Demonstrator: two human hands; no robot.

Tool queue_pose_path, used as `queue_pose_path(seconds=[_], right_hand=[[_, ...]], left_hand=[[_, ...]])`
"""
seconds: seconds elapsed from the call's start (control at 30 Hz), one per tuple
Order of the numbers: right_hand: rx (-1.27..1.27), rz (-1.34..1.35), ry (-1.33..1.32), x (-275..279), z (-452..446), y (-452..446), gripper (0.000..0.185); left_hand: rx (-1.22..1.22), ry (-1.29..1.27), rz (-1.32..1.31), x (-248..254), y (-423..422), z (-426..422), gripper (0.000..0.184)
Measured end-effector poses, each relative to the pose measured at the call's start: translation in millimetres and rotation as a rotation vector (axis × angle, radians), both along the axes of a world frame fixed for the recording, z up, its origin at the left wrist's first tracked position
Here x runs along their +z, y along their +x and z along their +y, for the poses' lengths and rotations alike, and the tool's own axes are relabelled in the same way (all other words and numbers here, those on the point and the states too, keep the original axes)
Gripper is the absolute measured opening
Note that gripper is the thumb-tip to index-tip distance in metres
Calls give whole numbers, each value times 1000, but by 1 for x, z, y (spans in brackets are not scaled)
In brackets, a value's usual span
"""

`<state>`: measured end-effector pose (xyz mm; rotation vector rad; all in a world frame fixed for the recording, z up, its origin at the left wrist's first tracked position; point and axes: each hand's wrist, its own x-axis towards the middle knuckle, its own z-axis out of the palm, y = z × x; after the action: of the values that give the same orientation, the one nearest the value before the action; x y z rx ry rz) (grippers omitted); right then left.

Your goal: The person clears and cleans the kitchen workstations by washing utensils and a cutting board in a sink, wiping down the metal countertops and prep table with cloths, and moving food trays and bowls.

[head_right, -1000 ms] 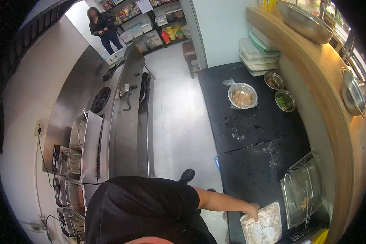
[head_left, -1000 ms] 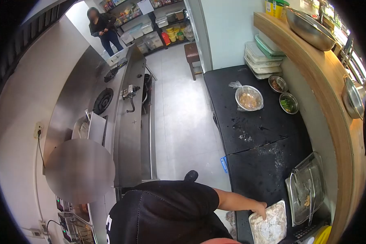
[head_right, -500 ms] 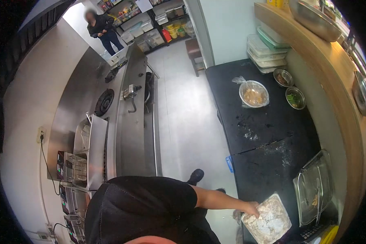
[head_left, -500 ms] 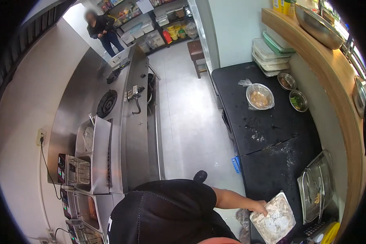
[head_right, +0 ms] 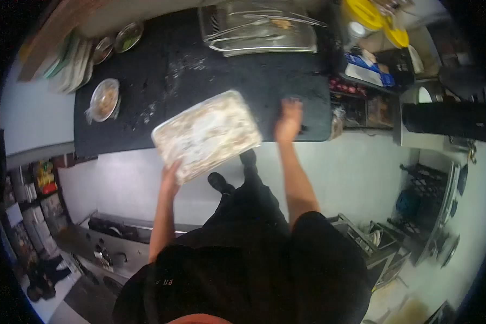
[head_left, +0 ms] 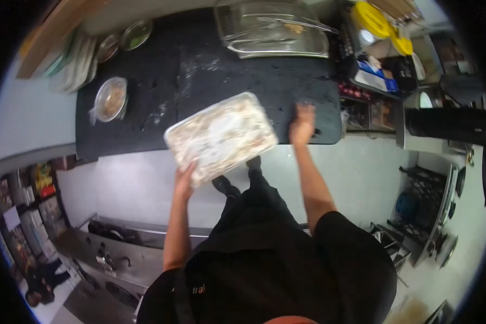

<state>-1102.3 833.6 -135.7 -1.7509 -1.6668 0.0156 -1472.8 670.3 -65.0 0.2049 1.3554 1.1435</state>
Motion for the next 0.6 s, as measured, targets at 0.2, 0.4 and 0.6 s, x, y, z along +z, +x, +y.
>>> queue_pose_path(seconds=[0.2,0.4,0.6], right_hand=[[474,280,-128,33,35,-106,37],[-123,529,31,84,36,38,34],[-365,-71,28,-3,113,86,38]], left_hand=[[-34,-1,5,5,-50,-37,56],[6,-17,-22,-5,-63,-43,58],[68,-60,-4,-2,-54,-50,60]])
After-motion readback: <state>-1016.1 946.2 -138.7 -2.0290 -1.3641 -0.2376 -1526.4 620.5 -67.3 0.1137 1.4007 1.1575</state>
